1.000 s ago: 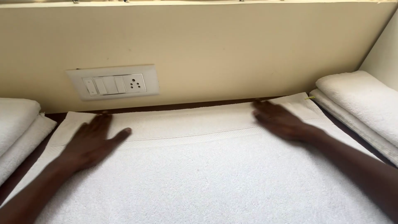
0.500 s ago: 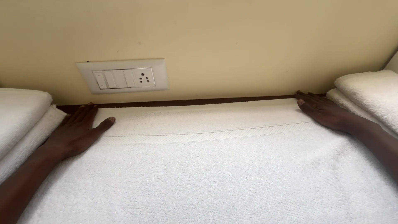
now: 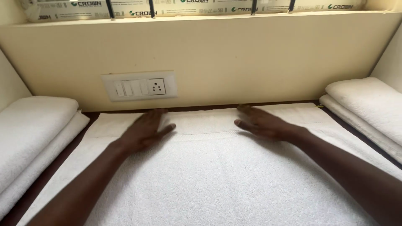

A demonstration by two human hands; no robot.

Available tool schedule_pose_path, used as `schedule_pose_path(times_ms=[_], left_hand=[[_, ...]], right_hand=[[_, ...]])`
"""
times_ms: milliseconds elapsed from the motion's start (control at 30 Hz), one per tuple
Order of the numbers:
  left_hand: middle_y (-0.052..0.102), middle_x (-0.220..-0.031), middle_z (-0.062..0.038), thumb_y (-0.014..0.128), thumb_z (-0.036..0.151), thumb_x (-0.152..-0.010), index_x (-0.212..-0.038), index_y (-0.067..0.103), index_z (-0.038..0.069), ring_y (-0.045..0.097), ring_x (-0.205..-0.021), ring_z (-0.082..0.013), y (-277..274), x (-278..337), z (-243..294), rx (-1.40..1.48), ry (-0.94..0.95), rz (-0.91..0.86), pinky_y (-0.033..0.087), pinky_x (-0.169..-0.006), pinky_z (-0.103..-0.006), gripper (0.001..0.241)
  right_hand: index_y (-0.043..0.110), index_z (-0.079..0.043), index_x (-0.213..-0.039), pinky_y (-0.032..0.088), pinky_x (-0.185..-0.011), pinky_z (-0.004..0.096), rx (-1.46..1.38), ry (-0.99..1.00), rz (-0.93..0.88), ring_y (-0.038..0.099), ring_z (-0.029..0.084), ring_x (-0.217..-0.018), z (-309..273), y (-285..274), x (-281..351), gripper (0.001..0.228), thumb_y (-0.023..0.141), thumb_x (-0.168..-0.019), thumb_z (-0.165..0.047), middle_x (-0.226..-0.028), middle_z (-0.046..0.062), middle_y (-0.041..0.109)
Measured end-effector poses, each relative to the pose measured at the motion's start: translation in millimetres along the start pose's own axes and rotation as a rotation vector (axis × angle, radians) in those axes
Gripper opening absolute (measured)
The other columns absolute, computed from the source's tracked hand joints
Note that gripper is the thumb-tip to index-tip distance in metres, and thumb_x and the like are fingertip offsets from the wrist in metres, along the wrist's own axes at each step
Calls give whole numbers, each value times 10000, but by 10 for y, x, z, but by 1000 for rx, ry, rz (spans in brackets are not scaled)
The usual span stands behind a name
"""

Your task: The person folds a white towel on a wooden table. They first fold the towel in half lengthwise, then roll it tightly from one end to the other to create a cylindrical shape. The person then places the rolled towel on a stack of other folded towels.

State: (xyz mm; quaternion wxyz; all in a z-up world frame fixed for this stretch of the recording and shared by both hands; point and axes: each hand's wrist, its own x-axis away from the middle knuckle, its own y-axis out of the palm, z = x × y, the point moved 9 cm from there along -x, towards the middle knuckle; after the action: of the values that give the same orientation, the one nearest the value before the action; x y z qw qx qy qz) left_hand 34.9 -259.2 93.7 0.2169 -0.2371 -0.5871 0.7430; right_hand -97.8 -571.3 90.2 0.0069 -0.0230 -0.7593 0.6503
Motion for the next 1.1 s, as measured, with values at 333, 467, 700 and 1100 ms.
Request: schedule_pose_path(times_ms=[333, 467, 700, 1100], left_hand=[[31, -1733, -13, 179, 744, -929, -1644, 71, 219, 34, -1593, -191, 35, -113, -830, -33, -34, -103, 66, -1283, -412, 893], [148, -1743, 1, 335, 588, -995, -1644, 201, 276, 169, -1593, -205, -5, -161, -1437, 84, -251, -71, 173, -1305, -424, 732], [464, -1522, -28, 591, 46, -910, -1596, 371, 371, 380, -1450, -219, -216, -153, -1426, -39, -224, -47, 244, -1274, -477, 790], [655, -1332, -108, 578, 121, -1002, -1386, 551, 142, 731, -1077, -329, -423, 57, -1391, -236, -312, 204, 636, -842, -491, 386]], right_hand=[[51, -246, -1637, 21, -1280, 456, -27, 184, -10, -39, 191, -1596, 1099, -124, 229, 830, 164, -952, -701, -1741, -15, -29], [146, -290, -1628, 66, -1290, 461, 10, 279, 36, 24, 198, -1592, 1719, -182, 271, 705, 269, -996, -575, -1735, -24, 52], [413, -256, -1536, 179, -1294, 478, 301, 240, 149, 307, 215, -1518, 1748, -416, 134, 670, 534, -893, -113, -1582, 8, 430], [739, -250, -1224, 595, -955, 399, 503, 481, 366, 697, 197, -1109, 1558, -926, 426, 298, 696, -938, -320, -1259, -35, 708]])
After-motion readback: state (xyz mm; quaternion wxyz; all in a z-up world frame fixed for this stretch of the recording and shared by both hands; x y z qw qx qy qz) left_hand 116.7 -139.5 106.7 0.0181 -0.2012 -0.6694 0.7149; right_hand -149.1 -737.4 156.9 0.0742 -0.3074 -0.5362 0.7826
